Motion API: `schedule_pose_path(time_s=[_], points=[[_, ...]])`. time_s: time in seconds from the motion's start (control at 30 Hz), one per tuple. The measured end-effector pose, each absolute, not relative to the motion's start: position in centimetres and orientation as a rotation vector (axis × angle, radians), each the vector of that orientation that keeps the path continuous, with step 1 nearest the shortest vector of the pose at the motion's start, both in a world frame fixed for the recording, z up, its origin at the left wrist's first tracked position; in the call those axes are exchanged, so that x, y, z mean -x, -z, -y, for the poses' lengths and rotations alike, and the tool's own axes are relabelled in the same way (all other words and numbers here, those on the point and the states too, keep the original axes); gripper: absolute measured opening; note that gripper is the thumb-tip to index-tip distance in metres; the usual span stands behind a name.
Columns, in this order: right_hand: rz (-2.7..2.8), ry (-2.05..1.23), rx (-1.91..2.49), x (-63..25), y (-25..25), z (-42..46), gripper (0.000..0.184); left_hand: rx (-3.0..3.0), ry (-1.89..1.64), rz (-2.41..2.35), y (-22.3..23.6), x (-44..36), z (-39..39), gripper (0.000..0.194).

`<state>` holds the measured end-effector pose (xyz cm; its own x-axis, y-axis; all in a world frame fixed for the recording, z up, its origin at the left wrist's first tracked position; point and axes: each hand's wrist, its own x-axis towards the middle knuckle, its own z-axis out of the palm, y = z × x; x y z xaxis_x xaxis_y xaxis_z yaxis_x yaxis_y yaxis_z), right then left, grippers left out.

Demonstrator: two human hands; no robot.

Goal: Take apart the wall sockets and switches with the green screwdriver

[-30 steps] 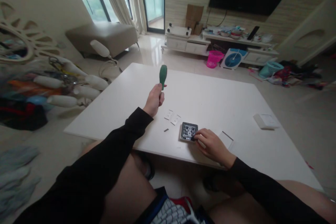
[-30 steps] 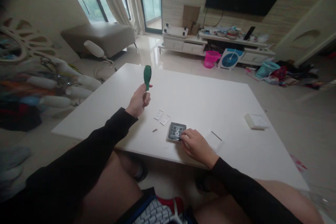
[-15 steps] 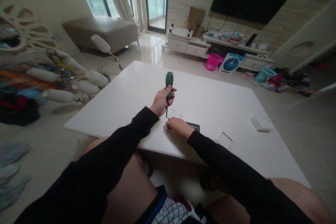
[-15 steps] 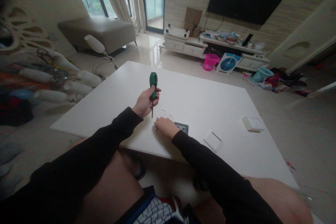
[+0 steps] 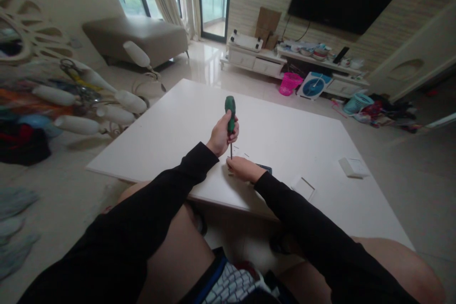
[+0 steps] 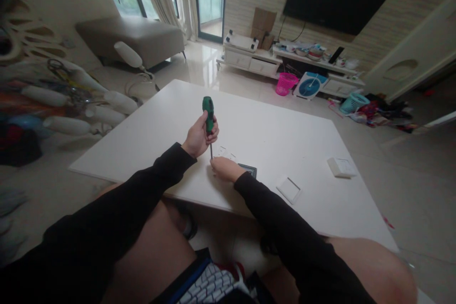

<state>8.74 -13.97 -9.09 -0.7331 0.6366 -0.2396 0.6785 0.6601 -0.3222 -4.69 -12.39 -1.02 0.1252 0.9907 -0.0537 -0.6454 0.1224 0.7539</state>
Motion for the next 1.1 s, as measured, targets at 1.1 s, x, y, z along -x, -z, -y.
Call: schedule_pose_path(time_s=[1.1], points=[[-2.339,2.573,-2.333,-13.7,8.9,20.8,0.026,-0.621,-1.436,-0.56,0.7,2.6,14.7,0.038]])
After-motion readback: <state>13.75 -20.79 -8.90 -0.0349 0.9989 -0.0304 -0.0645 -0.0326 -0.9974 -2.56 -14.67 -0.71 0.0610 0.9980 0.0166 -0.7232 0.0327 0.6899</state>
